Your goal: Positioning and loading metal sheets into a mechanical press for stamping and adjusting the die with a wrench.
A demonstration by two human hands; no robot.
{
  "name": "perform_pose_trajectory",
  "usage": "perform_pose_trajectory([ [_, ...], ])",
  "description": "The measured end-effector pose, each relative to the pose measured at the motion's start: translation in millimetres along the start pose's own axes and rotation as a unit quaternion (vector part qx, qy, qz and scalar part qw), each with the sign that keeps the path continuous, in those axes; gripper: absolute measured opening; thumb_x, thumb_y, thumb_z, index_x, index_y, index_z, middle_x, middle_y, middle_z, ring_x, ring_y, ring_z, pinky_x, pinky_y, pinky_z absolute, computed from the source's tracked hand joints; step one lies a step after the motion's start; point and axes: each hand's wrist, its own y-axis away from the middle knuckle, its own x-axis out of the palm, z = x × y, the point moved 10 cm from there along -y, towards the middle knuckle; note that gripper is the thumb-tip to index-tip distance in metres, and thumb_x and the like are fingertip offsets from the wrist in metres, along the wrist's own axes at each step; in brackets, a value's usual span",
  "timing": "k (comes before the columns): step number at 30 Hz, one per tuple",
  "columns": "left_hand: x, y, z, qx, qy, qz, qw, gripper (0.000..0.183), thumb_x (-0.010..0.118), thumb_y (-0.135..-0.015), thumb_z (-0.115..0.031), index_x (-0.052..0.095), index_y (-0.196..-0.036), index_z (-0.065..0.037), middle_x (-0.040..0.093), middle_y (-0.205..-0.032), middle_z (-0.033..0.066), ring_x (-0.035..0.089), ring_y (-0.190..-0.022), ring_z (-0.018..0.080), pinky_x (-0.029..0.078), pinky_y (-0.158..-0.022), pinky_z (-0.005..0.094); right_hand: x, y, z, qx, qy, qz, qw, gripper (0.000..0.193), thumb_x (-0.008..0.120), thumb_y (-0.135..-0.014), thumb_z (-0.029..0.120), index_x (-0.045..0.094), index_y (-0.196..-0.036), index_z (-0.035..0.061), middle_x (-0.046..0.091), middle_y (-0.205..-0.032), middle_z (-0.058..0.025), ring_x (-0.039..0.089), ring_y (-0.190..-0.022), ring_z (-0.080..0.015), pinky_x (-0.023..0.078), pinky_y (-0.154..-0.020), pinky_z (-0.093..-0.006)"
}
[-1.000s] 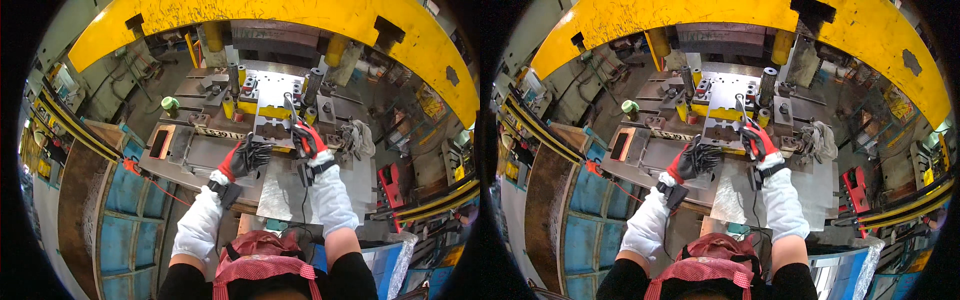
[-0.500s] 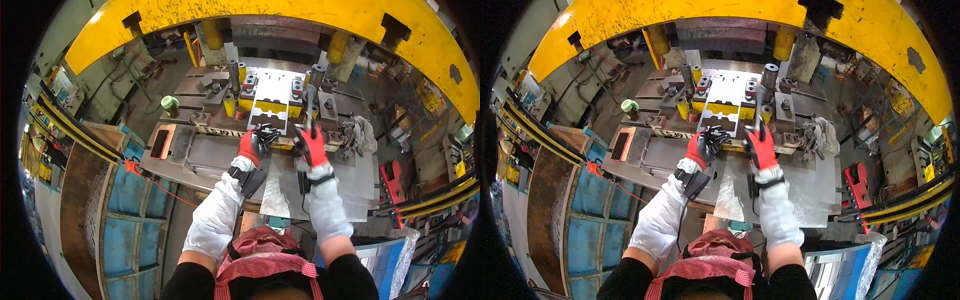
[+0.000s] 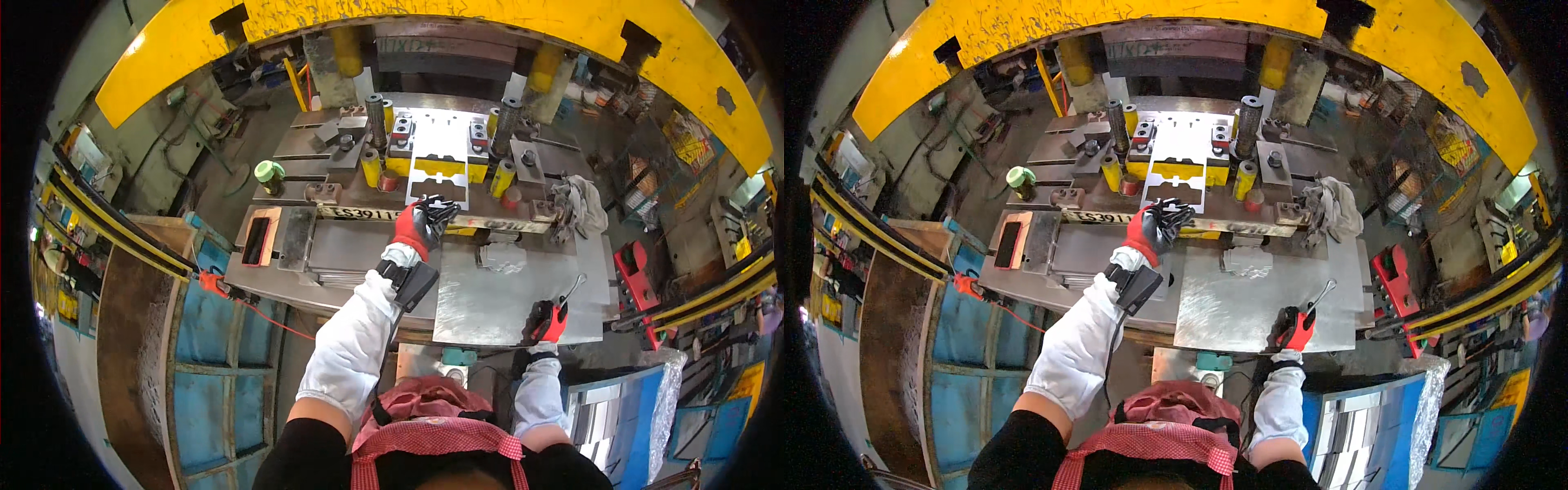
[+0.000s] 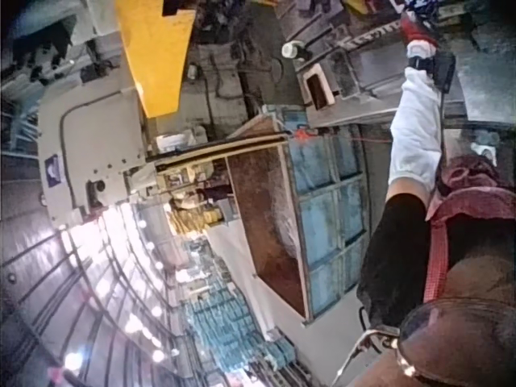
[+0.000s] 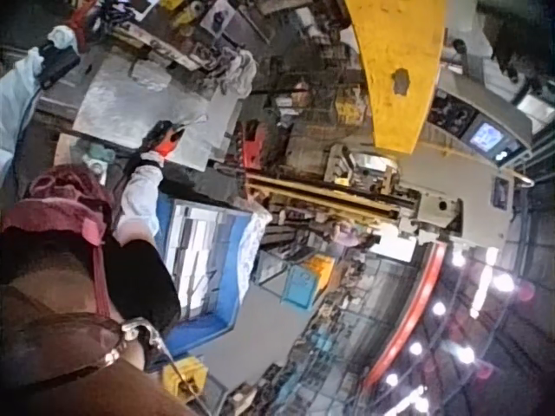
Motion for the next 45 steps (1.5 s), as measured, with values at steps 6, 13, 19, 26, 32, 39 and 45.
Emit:
perform_pose_trajectory([
  [6, 1, 0, 4, -0.027, 0.029, -0.035, 0.999, 0.033, 0.028, -0.093, -0.015, 0.044, -0.108, 0.008, 0.055, -0.103, 0.0305, 0.058, -0.095, 0.0396, 0.051, -0.084, 0.0416, 5, -3, -18, 0.112, -0.06, 0.046, 0.991, 0.018, 0.057, -0.08, 0.022, 0.043, -0.072, 0.0124, 0.041, -0.047, -0.001, 0.039, -0.032, -0.0143, 0.029, -0.029, -0.0279],
  [13, -1, -5, 12, -0.068, 0.108, -0.014, 0.992, 0.029, 0.036, -0.092, -0.021, 0.047, -0.101, 0.004, 0.058, -0.097, 0.0278, 0.059, -0.09, 0.0396, 0.053, -0.078, 0.0439, 9, 6, 7, 0.049, -0.007, 0.028, 0.998, 0.015, 0.055, -0.082, 0.02, 0.043, -0.078, 0.0137, 0.046, -0.052, -0.0024, 0.042, -0.034, -0.0163, 0.033, -0.03, -0.0288],
  [19, 6, -2, -5, 0.05, -0.056, 0.074, 0.994, 0.036, 0.029, -0.092, -0.019, 0.045, -0.107, 0.009, 0.056, -0.1, 0.0311, 0.058, -0.092, 0.0415, 0.051, -0.082, 0.0455, -4, 2, -6, 0.078, 0.001, 0.012, 0.997, 0.016, 0.057, -0.082, 0.022, 0.045, -0.08, 0.0132, 0.052, -0.057, -0.005, 0.047, -0.037, -0.0201, 0.037, -0.031, -0.0316],
  [26, 1, -4, 9, -0.031, 0.077, -0.032, 0.996, 0.035, 0.031, -0.093, -0.021, 0.046, -0.104, 0.008, 0.056, -0.099, 0.0303, 0.058, -0.091, 0.0412, 0.052, -0.081, 0.045, -9, -6, -14, 0.063, 0.013, -0.004, 0.998, 0.02, 0.051, -0.083, 0.031, 0.044, -0.074, 0.0149, 0.046, -0.05, -0.003, 0.038, -0.03, -0.0184, 0.028, -0.026, -0.0305],
  [32, -12, -5, 9, -0.046, 0.084, -0.054, 0.994, 0.033, 0.033, -0.093, -0.02, 0.049, -0.099, 0.008, 0.058, -0.096, 0.0292, 0.059, -0.088, 0.0407, 0.052, -0.08, 0.0451, -1, 3, -13, 0.113, 0.024, -0.018, 0.993, 0.028, 0.051, -0.083, 0.033, 0.042, -0.064, 0.0142, 0.046, -0.051, -0.0028, 0.038, -0.031, -0.0187, 0.028, -0.028, -0.0321],
  [39, -22, -15, 9, -0.024, 0.109, -0.056, 0.992, 0.03, 0.034, -0.091, -0.016, 0.049, -0.097, 0.009, 0.059, -0.088, 0.0271, 0.06, -0.084, 0.0412, 0.052, -0.08, 0.048, -10, -5, -16, 0.095, 0.031, -0.005, 0.995, 0.014, 0.053, -0.083, 0.023, 0.041, -0.085, 0.0151, 0.046, -0.052, -0.0029, 0.041, -0.034, -0.0182, 0.033, -0.03, -0.0307],
  [45, -17, -15, 9, -0.006, 0.091, -0.029, 0.995, 0.03, 0.038, -0.09, -0.017, 0.049, -0.099, 0.01, 0.059, -0.093, 0.0275, 0.059, -0.088, 0.0411, 0.05, -0.083, 0.049, -6, 3, -8, 0.104, 0.05, -0.016, 0.993, 0.012, 0.051, -0.083, 0.023, 0.043, -0.087, 0.015, 0.046, -0.053, -0.0031, 0.042, -0.034, -0.0184, 0.034, -0.03, -0.0318],
])
